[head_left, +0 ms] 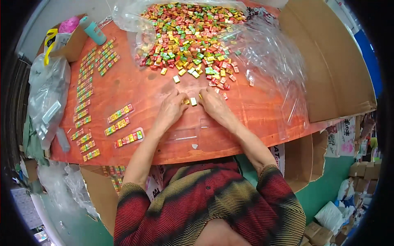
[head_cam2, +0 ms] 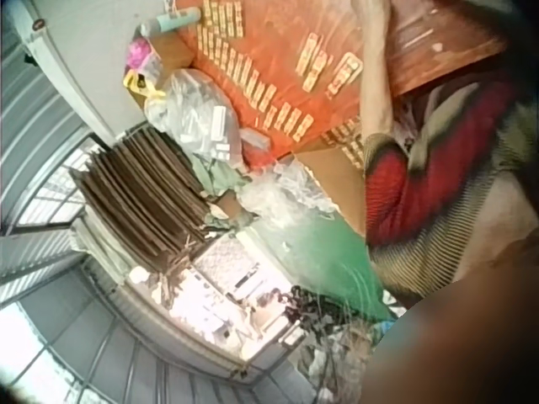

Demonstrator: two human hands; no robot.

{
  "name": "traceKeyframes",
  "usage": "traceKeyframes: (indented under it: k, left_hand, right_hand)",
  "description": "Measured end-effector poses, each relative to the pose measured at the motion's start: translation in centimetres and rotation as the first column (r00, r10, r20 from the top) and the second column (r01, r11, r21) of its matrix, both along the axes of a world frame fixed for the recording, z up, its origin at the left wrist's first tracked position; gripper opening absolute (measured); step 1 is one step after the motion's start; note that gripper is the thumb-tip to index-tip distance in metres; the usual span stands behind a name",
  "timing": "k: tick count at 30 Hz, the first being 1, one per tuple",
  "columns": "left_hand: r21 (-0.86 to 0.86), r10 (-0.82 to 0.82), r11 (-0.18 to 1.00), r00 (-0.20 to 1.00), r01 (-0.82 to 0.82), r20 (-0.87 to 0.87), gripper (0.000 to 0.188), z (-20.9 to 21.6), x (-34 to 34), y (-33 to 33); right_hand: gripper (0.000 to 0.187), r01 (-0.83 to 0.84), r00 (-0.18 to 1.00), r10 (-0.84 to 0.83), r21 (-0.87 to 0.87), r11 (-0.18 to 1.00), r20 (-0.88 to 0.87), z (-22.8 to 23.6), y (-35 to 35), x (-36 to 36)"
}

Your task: The person is sorting and arranging small, colorful, square objects into rows on a workbench.

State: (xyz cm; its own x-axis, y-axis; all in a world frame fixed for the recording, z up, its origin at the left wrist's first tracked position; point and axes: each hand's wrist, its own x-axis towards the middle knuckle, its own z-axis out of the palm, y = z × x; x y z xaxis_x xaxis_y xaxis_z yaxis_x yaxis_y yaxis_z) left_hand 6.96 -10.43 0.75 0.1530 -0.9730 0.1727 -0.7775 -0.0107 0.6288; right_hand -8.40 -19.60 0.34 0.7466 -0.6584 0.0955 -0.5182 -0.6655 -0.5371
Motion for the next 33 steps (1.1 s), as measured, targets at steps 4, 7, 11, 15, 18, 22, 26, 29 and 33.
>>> traceKeyframes:
  k: [4, 7, 11, 15, 18, 22, 26, 29, 33]
  left_hand:
    - [0.018, -0.037, 0.999, 0.999, 0.037, 0.014, 0.023, -0.2, 0.3, 0.4]
    - [0.068, -0.067, 0.995, 0.998, 0.069, -0.021, 0.024, 0.2, 0.3, 0.0]
    - [0.0, -0.074, 0.997, 0.997, 0.074, -0.038, 0.028, 0.1, 0.1, 0.4]
    - [0.021, 0.01, 1.0, 0.999, -0.009, -0.052, 0.037, -0.5, 0.8, 1.0]
    - [0.068, 0.086, 0.994, 0.995, -0.082, -0.051, 0.035, 0.0, 0.9, 2.2]
    - [0.073, 0.107, 0.992, 0.994, -0.107, 0.003, 0.031, 0.5, 0.4, 2.9]
    - [0.065, 0.144, 0.988, 0.989, -0.141, -0.033, 0.031, -0.3, 0.6, 3.0]
    - [0.012, 0.219, 0.976, 0.972, -0.219, -0.081, 0.03, -0.5, 0.1, 2.9]
    - [0.025, 0.268, 0.963, 0.963, -0.267, -0.023, 0.035, 0.2, -0.8, 3.0]
  right_hand:
    - [0.025, 0.013, 1.0, -0.014, -0.034, 0.999, -0.024, -0.6, 0.8, -0.3]
    - [0.025, -0.049, 0.999, 0.049, 0.01, 0.999, -0.018, 0.4, 1.3, 0.5]
    - [0.028, -0.119, 0.992, 0.121, -0.038, 0.992, 0.029, -0.2, 0.7, 0.6]
    - [0.031, -0.09, 0.996, 0.089, -0.099, 0.991, -0.015, -0.7, 0.8, 0.6]
    - [0.026, -0.031, 0.999, 0.027, -0.187, 0.982, -0.028, 1.1, 1.8, 0.8]
    - [0.015, -0.108, 0.979, 0.176, -0.467, 0.878, 0.105, 0.3, 1.9, 2.2]
    - [0.012, -0.168, 0.969, 0.231, -0.446, 0.879, 0.091, -0.3, 2.8, 4.1]
    - [0.011, -0.101, 0.981, 0.164, -0.456, 0.884, 0.102, -1.0, 3.9, 5.1]
    - [0.013, -0.028, 0.999, 0.013, -0.342, 0.939, -0.045, 0.2, 4.1, 4.3]
